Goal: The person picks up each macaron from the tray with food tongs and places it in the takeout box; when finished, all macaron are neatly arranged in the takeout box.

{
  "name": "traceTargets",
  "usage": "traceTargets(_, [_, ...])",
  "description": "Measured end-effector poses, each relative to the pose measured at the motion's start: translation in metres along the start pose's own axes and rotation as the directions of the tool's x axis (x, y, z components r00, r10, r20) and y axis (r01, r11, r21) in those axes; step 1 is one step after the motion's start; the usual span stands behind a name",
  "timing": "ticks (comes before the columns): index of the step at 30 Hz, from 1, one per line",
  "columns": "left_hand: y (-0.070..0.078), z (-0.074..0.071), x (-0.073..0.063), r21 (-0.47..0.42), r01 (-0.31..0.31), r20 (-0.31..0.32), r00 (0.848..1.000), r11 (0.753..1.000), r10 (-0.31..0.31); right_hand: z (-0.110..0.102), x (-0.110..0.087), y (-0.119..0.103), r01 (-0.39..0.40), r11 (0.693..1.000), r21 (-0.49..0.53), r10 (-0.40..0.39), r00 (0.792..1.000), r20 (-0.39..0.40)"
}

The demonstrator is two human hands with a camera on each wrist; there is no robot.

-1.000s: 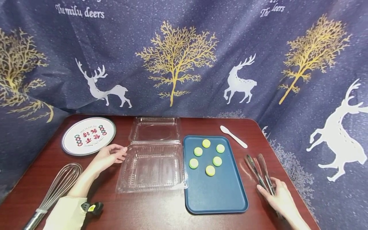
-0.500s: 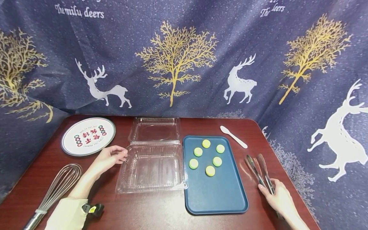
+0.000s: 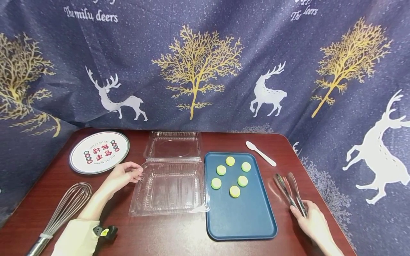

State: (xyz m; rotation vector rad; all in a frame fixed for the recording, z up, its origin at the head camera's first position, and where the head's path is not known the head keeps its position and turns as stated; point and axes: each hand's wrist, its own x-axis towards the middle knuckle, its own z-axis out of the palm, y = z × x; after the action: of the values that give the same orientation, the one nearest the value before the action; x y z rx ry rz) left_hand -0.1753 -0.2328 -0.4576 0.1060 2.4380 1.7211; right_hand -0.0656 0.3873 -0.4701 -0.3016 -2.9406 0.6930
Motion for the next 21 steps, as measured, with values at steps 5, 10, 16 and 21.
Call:
traceTargets(5, [0.0,0.001,0.001,-0.013,0.02,-0.005,1.0,1.0,-0.02,0.001,0.001,0.001,0.023,1.0,-0.01,-0.024,0.998,-0.064])
traceTargets(10, [0.0,0.003,0.002,-0.005,0.053,-0.017,0.998,0.999,-0.053,-0.001,0.005,0.0,0.058,0.998,-0.027,-0.06,0.993,-0.102])
traceTargets(16, [-0.002,0.003,0.004,0.002,0.066,-0.021,0.998,0.998,-0.066,-0.005,0.009,-0.005,0.094,0.995,-0.035,-0.097,0.987,-0.128])
traceTargets(21, [-0.003,0.002,0.005,-0.024,0.066,-0.014,0.998,0.998,-0.066,-0.007,0.012,-0.012,0.113,0.994,-0.003,-0.113,0.985,-0.128])
